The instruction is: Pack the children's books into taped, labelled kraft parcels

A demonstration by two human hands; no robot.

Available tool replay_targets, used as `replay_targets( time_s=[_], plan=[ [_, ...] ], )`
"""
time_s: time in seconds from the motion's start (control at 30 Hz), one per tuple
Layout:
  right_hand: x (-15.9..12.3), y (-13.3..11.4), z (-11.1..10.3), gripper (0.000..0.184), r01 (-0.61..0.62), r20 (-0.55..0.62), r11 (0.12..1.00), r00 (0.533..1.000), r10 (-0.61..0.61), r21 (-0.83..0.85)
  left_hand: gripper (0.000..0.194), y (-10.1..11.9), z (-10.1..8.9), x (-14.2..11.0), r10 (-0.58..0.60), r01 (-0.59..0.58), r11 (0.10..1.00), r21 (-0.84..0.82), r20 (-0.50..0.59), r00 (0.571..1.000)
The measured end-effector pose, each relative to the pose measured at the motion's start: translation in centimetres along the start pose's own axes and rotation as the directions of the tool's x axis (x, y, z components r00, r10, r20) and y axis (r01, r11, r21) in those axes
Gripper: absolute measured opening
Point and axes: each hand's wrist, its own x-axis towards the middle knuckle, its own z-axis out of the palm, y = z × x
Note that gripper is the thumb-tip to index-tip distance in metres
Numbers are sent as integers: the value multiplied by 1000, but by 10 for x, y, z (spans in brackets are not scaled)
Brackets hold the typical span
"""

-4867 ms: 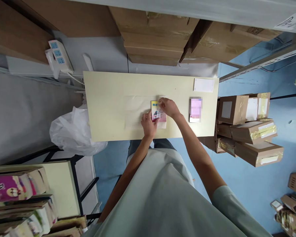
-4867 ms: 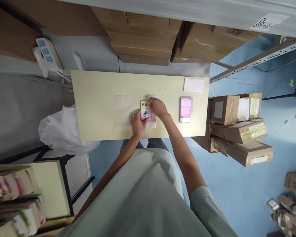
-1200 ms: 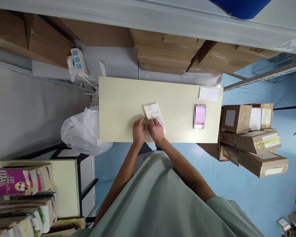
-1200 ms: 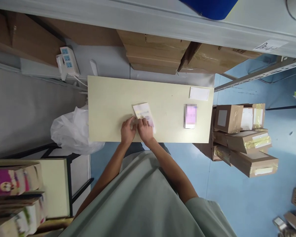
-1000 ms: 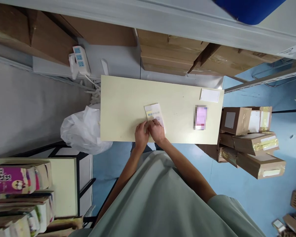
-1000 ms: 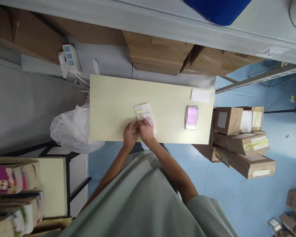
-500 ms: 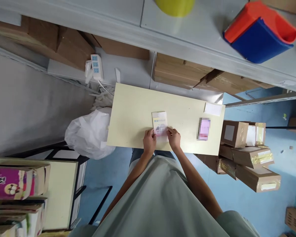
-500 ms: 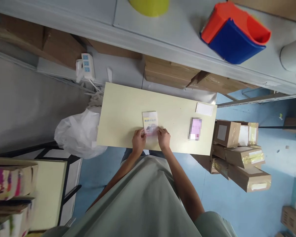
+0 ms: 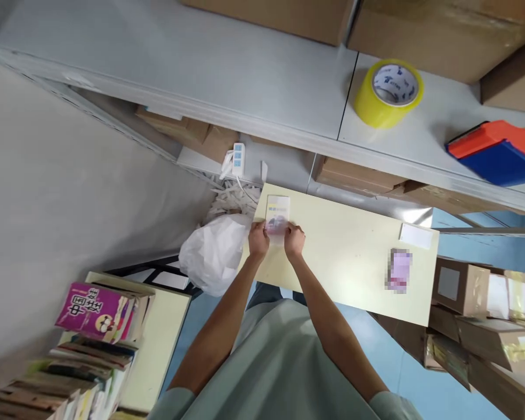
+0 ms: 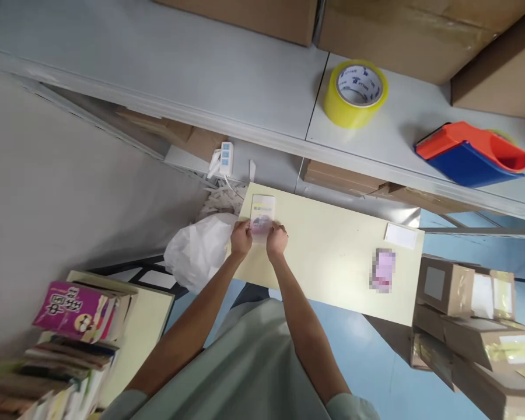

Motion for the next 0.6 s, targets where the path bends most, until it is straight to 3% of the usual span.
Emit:
replay_targets(
  time_s=[0.13, 0.3, 0.4, 0.6],
  plan=[
    [5, -17, -2, 44, -43, 35, 999, 998, 43, 14, 46, 2, -13, 16, -21, 21, 1000, 1, 24, 999],
    [-6, -17, -34, 37, -23, 79, 996, 997, 16, 83, 31, 22, -34, 6, -65, 65, 998, -6, 39, 997],
    [-31, -6, -61, 36, 24, 85, 991, 996, -35, 134, 28, 36, -51, -23, -93, 94, 994, -50, 12, 996],
    [-104, 39, -102, 38, 100, 79, 957, 989, -126, 271, 20, 57, -74, -111, -150, 141, 971, -192, -37, 988]
  ],
)
